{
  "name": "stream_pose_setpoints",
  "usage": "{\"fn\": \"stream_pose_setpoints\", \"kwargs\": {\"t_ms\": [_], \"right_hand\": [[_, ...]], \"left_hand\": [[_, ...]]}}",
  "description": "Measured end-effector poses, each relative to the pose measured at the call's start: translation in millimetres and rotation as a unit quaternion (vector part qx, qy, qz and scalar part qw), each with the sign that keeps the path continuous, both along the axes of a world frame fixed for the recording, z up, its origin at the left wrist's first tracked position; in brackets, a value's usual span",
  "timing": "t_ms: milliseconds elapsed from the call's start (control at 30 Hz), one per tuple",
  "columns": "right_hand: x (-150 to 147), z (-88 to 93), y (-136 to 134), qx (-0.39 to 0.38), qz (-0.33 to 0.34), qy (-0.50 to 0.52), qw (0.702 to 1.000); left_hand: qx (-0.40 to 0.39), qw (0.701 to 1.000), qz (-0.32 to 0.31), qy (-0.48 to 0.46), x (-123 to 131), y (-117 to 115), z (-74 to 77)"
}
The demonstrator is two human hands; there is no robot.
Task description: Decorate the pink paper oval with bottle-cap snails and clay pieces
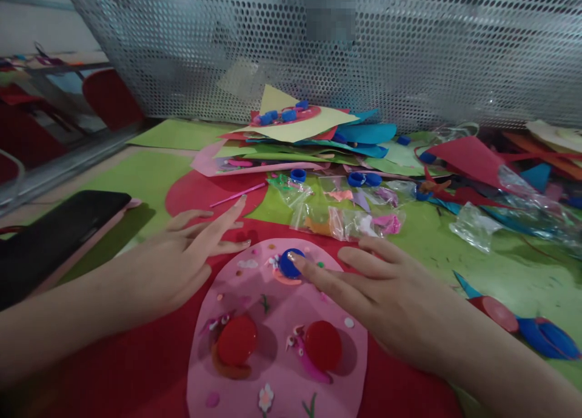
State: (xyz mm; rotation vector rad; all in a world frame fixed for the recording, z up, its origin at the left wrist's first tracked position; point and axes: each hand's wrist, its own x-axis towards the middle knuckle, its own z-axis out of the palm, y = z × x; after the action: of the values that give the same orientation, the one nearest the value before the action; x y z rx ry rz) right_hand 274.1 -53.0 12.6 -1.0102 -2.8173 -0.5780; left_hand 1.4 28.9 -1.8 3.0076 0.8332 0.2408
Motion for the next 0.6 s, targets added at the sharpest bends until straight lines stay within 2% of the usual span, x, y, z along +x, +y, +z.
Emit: {"fn": "stream_pose_setpoints", "kwargs": {"t_ms": [133,400,600], "right_hand": [[3.2,-1.7,-2.1,-0.011,-0.003,0.003,1.000],[15.0,-10.1,-9.2,-0.071,-0.084,0.067,0.992],[7.4,-11.7,-3.2,-0.067,-0.060,0.045,0.995]], "left_hand": [[0.008,1.000,0.003,0.012,-0.6,-0.4,0.2],[-0.021,1.000,0.012,0.016,-0.7,-1.4,1.5],[-0.038,0.999,0.019,0.028,-0.6,-1.8,2.0]]}}
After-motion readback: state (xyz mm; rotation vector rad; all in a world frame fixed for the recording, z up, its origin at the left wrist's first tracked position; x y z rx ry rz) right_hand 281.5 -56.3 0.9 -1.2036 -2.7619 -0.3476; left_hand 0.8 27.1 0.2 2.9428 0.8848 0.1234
